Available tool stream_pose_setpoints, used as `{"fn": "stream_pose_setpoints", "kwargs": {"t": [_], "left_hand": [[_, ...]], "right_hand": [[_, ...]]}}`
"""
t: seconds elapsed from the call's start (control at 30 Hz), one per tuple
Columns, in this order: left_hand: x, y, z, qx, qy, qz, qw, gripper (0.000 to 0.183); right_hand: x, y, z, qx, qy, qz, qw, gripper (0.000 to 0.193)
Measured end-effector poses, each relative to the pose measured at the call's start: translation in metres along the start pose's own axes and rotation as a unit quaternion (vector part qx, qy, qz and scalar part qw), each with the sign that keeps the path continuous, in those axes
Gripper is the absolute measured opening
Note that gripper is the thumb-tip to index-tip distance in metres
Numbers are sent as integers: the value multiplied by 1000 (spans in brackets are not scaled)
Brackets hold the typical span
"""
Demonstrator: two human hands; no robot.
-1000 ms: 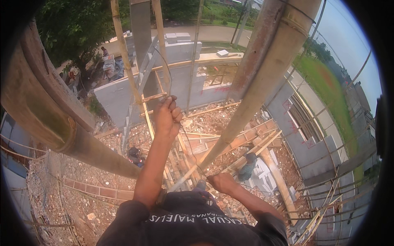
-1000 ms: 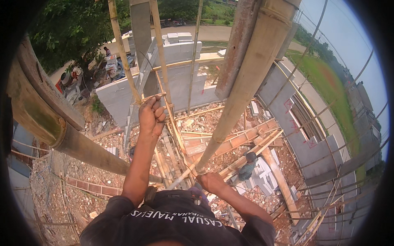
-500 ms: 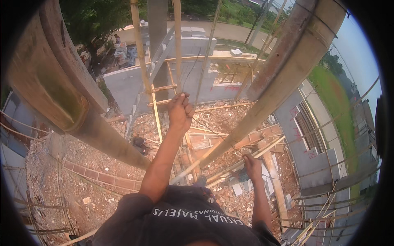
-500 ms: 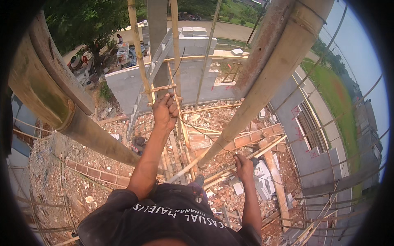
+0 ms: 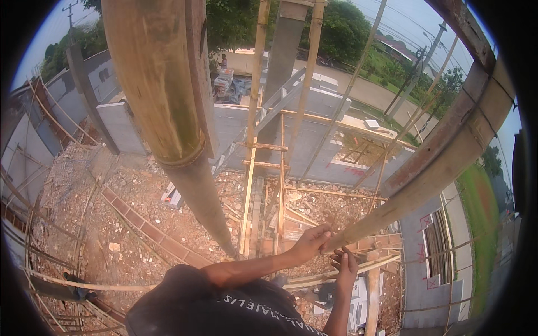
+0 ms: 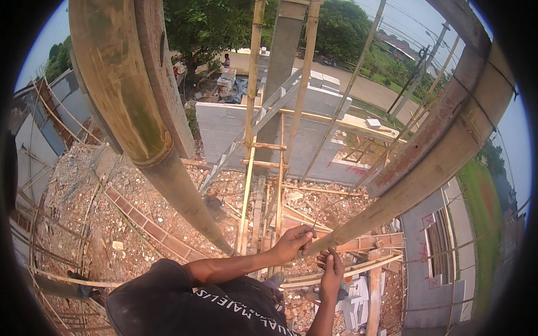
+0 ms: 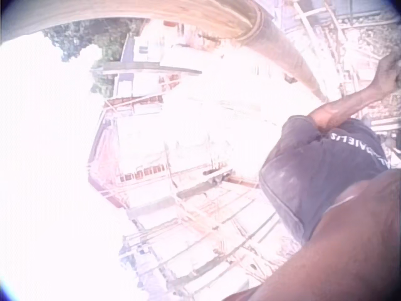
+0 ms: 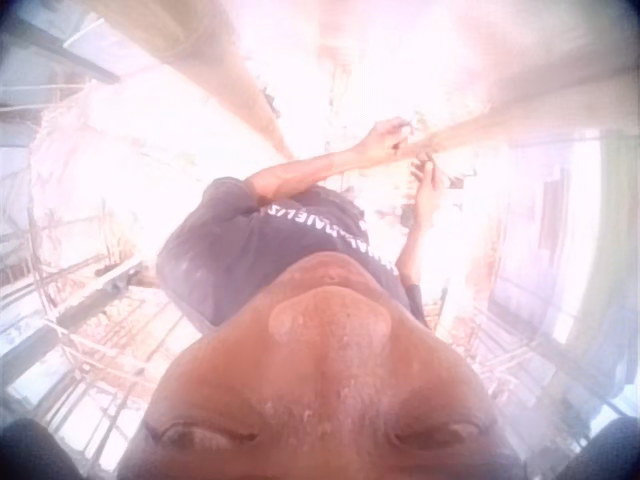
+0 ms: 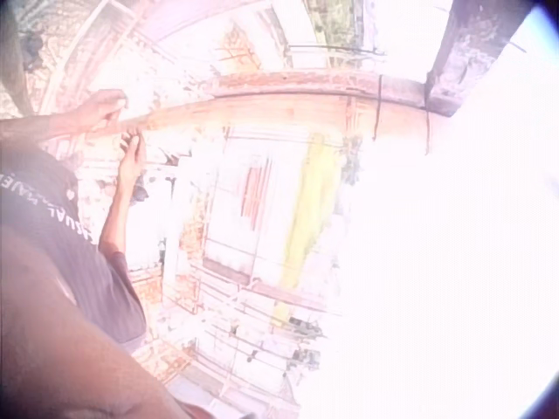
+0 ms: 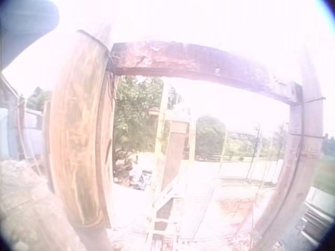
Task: The person secures bamboo poles together using wire and pliers while standing on a bamboo scaffold. They wrap wire around pole joints, twist it by hand, and tighten it with pliers repeatedly.
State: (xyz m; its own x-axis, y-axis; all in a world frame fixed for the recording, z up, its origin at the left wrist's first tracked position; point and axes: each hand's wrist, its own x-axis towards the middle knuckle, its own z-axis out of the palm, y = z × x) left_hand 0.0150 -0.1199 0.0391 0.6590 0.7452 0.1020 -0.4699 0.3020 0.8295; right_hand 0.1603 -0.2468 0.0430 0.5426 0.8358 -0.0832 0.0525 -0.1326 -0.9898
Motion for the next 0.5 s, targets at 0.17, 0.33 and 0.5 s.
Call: {"fn": "stream_pose_setpoints", "kwargs": {"t": [0.17, 0.33, 0.5], "left_hand": [[-30, -60, 14, 225, -70, 21, 971, 15], [-40, -57, 10, 293, -59, 66, 952, 25], [-39, -32, 12, 228, -105, -163, 954, 29]], "right_hand": [[0, -56, 40, 21, 41, -94, 995, 44], [-2, -51, 53, 23, 71, -94, 993, 39], [4, -38, 51, -18, 62, -168, 984, 31]]}}
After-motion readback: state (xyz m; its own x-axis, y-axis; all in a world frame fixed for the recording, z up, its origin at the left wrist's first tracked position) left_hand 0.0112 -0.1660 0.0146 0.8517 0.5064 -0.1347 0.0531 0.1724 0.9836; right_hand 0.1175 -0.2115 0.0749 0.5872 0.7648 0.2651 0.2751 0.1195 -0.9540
